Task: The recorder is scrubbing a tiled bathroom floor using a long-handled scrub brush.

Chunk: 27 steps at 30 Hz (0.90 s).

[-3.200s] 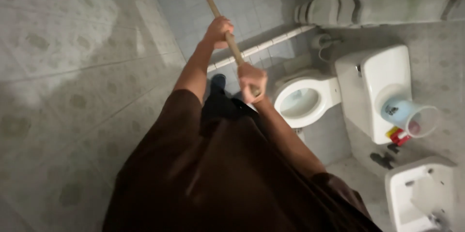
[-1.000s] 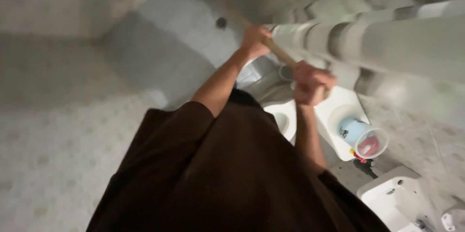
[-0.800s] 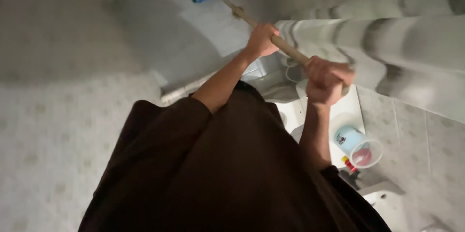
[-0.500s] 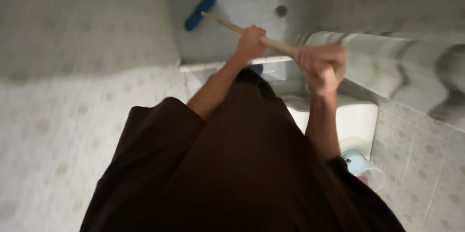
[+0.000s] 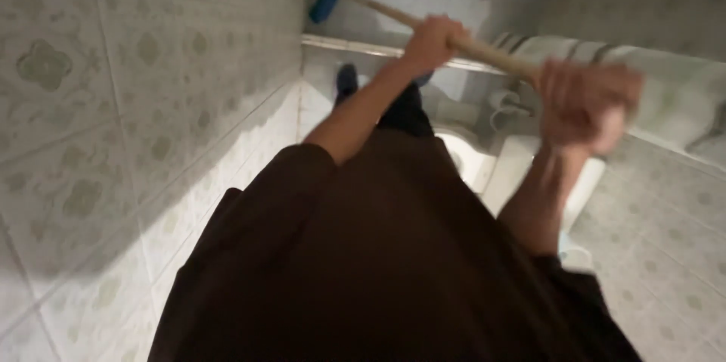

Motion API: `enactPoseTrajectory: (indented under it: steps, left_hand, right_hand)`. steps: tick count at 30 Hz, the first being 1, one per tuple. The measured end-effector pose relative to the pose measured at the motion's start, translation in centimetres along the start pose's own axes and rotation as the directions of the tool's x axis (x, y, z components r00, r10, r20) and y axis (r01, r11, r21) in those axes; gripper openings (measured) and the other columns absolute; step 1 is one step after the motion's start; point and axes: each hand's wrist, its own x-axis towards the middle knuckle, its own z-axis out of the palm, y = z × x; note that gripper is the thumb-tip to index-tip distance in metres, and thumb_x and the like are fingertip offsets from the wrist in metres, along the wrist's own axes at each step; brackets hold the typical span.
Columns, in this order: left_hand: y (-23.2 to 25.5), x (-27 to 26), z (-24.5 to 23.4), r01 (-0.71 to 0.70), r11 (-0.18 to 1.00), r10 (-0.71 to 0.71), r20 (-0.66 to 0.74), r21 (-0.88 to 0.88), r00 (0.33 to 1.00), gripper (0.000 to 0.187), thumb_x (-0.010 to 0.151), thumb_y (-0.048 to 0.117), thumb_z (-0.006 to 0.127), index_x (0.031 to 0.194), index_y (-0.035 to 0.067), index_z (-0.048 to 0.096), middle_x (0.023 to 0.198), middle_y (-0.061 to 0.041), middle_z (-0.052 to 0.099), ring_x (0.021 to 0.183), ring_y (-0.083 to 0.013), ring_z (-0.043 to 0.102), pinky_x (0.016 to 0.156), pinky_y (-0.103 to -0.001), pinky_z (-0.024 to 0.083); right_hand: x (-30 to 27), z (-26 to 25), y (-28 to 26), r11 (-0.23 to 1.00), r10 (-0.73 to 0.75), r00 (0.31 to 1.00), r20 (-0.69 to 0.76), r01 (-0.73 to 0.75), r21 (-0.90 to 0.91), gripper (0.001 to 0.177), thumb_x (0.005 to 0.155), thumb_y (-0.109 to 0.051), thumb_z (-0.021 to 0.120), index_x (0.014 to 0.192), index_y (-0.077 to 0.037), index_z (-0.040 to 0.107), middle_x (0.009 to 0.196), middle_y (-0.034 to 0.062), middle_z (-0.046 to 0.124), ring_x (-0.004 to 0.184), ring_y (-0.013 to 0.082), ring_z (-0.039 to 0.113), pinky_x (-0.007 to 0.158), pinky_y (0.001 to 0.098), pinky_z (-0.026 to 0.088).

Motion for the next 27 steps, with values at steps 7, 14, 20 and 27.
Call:
enactPoseTrajectory:
  steps: [7, 14, 20, 27]
  left_hand:
    - [7.5, 1.0, 7.1, -0.11, 0.957, 0.128, 0.048, -0.267, 0.991, 0.016, 0.088, 0.017, 0.074, 0.102, 0.011, 0.077, 0.086, -0.009, 0.073, 0.084, -0.0249, 0.067, 0.079, -0.042, 0.052]
    - [5.9, 1.3, 1.7, -0.032, 0.99, 0.033, 0.001, -0.135, 0.999, 0.015, 0.072, 0.022, 0.079, 0.083, 0.012, 0.076, 0.073, -0.008, 0.074, 0.071, -0.0257, 0.07, 0.076, -0.043, 0.054]
    - [5.3, -0.9, -6.9, 0.114, 0.993, -0.114, -0.001, -0.03, 0.993, 0.004, 0.069, 0.012, 0.074, 0.073, 0.011, 0.072, 0.067, -0.012, 0.068, 0.062, -0.0336, 0.066, 0.06, -0.042, 0.051]
    - [4.0, 0.1, 4.4, -0.03, 0.979, 0.018, -0.062, -0.203, 0.998, 0.01, 0.072, 0.016, 0.077, 0.081, 0.011, 0.074, 0.073, -0.011, 0.072, 0.062, -0.0271, 0.07, 0.059, -0.039, 0.056]
  right_hand:
    - [0.9, -1.3, -5.0, 0.978, 0.208, 0.977, 0.054, -0.209, 0.014, 0.03, 0.093, 0.007, 0.038, 0.072, -0.014, 0.044, 0.063, -0.0082, 0.044, 0.045, 0.0056, 0.033, 0.036, 0.0277, 0.027]
    - [1.7, 0.5, -2.4, 1.0, -0.009, 0.97, 0.244, 0.014, -0.019, 0.027, 0.089, 0.015, 0.042, 0.075, -0.009, 0.041, 0.067, 0.0058, 0.044, 0.042, 0.0116, 0.036, 0.039, 0.0308, 0.031]
    - [2.0, 3.6, -1.6, 0.956, 0.115, 0.981, 0.157, -0.152, 0.249, 0.019, 0.09, 0.01, 0.044, 0.082, -0.008, 0.042, 0.066, 0.0005, 0.042, 0.043, 0.0113, 0.034, 0.04, 0.0304, 0.029]
    - [3.0, -0.4, -4.8, 0.884, -0.11, 0.989, 0.104, 0.145, -0.444, 0.016, 0.096, 0.009, 0.06, 0.091, -0.001, 0.049, 0.083, 0.0119, 0.054, 0.054, 0.0173, 0.049, 0.044, 0.0304, 0.037]
